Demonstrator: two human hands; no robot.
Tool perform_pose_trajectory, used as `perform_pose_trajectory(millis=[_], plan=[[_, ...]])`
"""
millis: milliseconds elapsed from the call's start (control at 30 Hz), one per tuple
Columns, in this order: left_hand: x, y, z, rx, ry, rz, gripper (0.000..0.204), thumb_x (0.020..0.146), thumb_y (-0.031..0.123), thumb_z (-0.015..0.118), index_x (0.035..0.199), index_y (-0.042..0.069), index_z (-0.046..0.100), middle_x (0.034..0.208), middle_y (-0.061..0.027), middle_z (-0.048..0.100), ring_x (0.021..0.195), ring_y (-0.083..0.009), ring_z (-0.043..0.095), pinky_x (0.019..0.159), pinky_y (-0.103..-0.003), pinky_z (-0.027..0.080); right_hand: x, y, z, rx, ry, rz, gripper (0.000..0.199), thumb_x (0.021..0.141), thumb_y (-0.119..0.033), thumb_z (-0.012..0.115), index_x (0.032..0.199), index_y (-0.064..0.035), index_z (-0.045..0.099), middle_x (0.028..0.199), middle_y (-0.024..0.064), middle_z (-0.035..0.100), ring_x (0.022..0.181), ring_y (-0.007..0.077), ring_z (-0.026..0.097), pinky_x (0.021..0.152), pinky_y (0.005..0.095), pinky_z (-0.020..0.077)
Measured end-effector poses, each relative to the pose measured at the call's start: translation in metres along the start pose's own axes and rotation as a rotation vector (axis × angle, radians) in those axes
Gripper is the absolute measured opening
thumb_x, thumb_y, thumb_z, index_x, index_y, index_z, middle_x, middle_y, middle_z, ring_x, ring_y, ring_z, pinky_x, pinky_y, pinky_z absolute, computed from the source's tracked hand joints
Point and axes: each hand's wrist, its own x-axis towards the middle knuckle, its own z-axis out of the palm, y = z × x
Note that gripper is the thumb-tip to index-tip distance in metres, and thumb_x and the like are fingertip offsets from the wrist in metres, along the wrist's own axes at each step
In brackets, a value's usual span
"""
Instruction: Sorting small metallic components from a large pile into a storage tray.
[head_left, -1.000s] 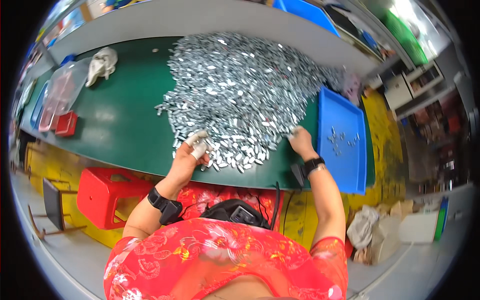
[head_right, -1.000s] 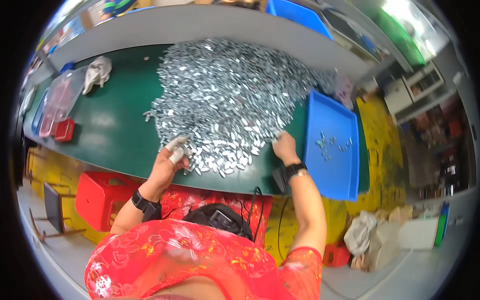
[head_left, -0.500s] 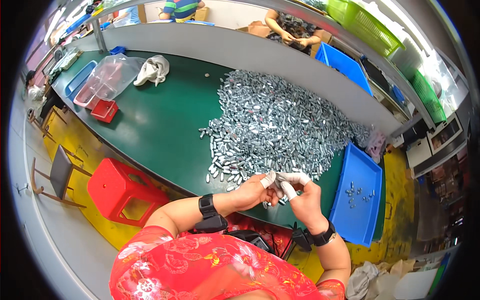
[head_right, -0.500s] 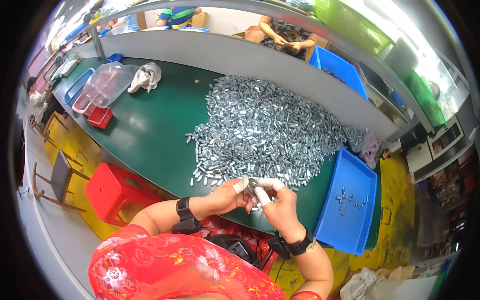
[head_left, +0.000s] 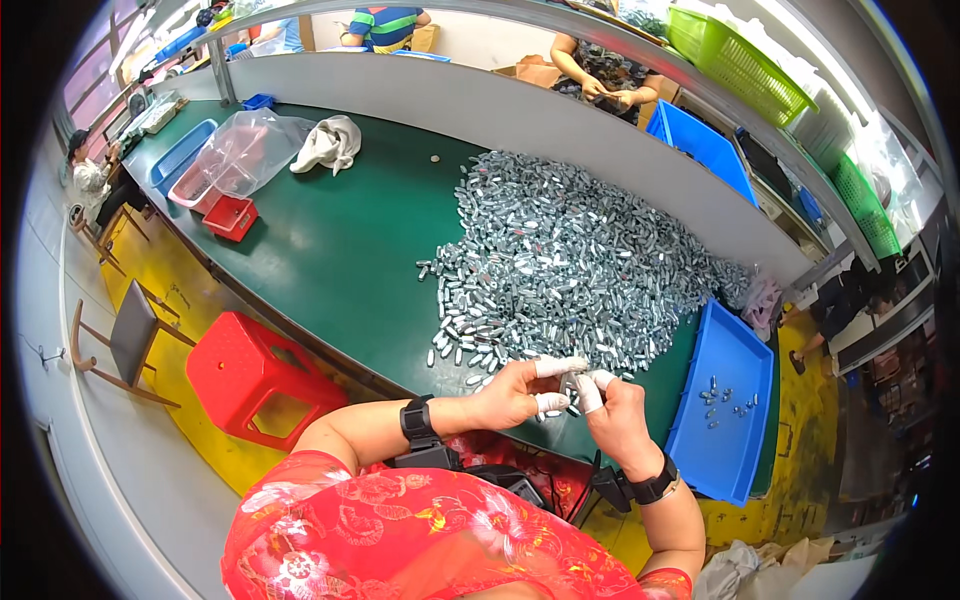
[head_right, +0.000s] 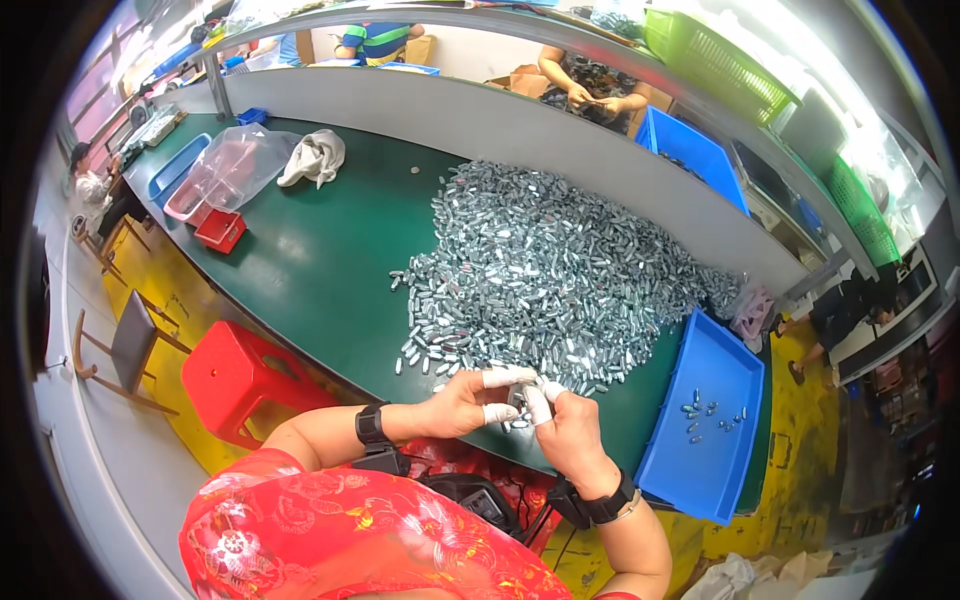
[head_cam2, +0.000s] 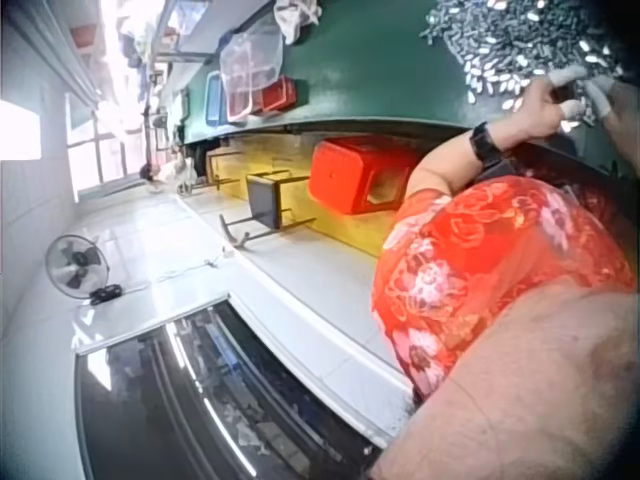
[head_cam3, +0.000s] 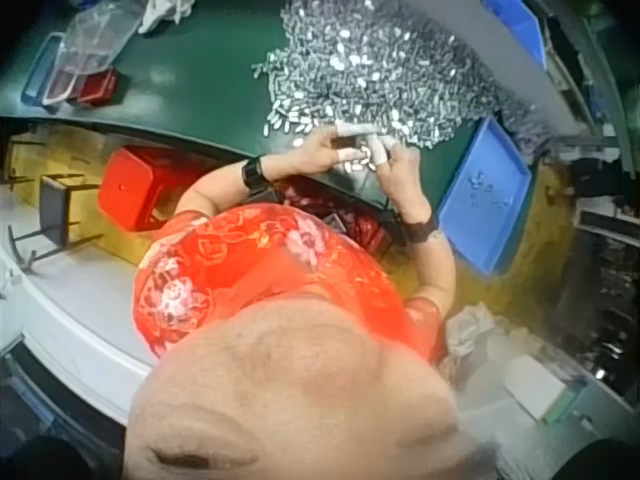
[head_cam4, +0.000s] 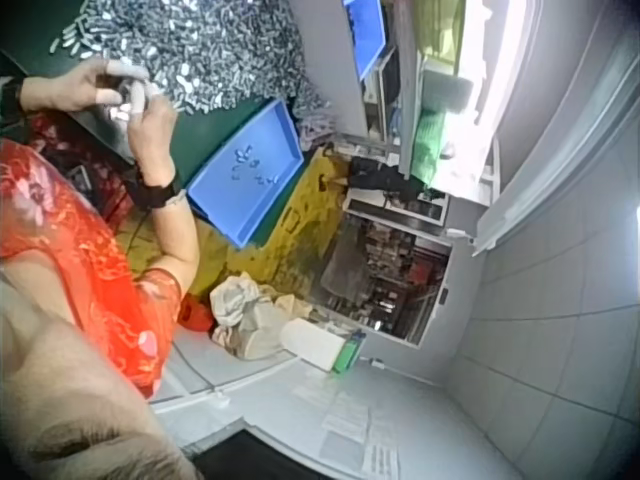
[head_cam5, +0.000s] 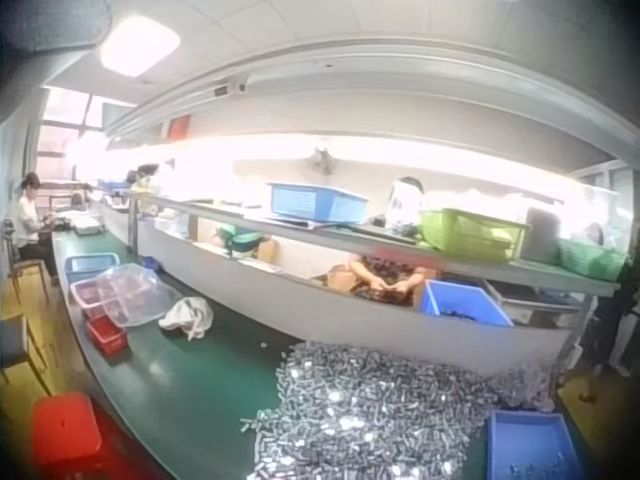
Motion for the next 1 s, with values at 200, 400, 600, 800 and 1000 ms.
perform_pose_trajectory(millis=[200, 400, 600, 800, 1000], plan=[[-0.003, 0.002, -0.001, 0.293, -0.025, 0.062, 0.048, 0.081, -0.002, 0.057, 0.127, 0.006, 0.047, 0.109, -0.0047, 0.053, 0.095, -0.0123, 0.053, 0.080, -0.027, 0.045, -0.007, 0.016, 0.008, 0.072, -0.011, 0.008, 0.023, 0.089, -0.018, 0.051, 0.080, -0.0002, 0.062, 0.054, 0.0059, 0.054, 0.049, 0.0096, 0.049, 0.046, 0.0276, 0.0392], [-0.004, 0.010, -0.003, 0.369, -0.024, 0.100, 0.046, 0.079, -0.005, 0.056, 0.124, 0.006, 0.049, 0.110, -0.0062, 0.053, 0.097, -0.0145, 0.053, 0.080, -0.028, 0.046, -0.007, 0.002, 0.008, 0.070, 0.044, 0.027, 0.021, 0.089, -0.018, 0.050, 0.085, -0.0007, 0.061, 0.062, 0.0084, 0.058, 0.055, 0.0122, 0.054, 0.051, 0.0283, 0.0427], [-0.001, 0.001, -0.012, 0.381, -0.008, 0.176, 0.047, 0.077, -0.004, 0.061, 0.122, 0.006, 0.051, 0.109, -0.0080, 0.053, 0.090, -0.0139, 0.055, 0.077, -0.028, 0.047, 0.001, 0.002, 0.017, 0.222, 0.095, -0.083, 0.015, 0.084, -0.009, 0.054, 0.096, -0.0019, 0.061, 0.078, 0.0117, 0.062, 0.068, 0.0170, 0.061, 0.062, 0.0286, 0.0465], [0.000, 0.003, -0.007, 0.349, 0.024, 0.204, 0.050, 0.076, -0.007, 0.062, 0.122, 0.006, 0.050, 0.112, -0.0084, 0.051, 0.090, -0.0151, 0.055, 0.078, -0.028, 0.048, 0.001, 0.000, 0.002, 0.410, -0.059, 0.149, 0.015, 0.085, -0.012, 0.055, 0.094, -0.0015, 0.061, 0.073, 0.0093, 0.062, 0.063, 0.0169, 0.059, 0.057, 0.0301, 0.0457], [-0.003, -0.003, -0.002, 0.315, 0.039, 0.161, 0.052, 0.075, -0.007, 0.062, 0.124, 0.005, 0.049, 0.109, -0.0073, 0.052, 0.091, -0.0144, 0.055, 0.076, -0.027, 0.048, -0.005, 0.011, 0.006, 0.144, -0.040, 0.017, 0.017, 0.088, -0.017, 0.053, 0.088, -0.0014, 0.061, 0.068, 0.0039, 0.059, 0.060, 0.0114, 0.054, 0.054, 0.0285, 0.0443]])
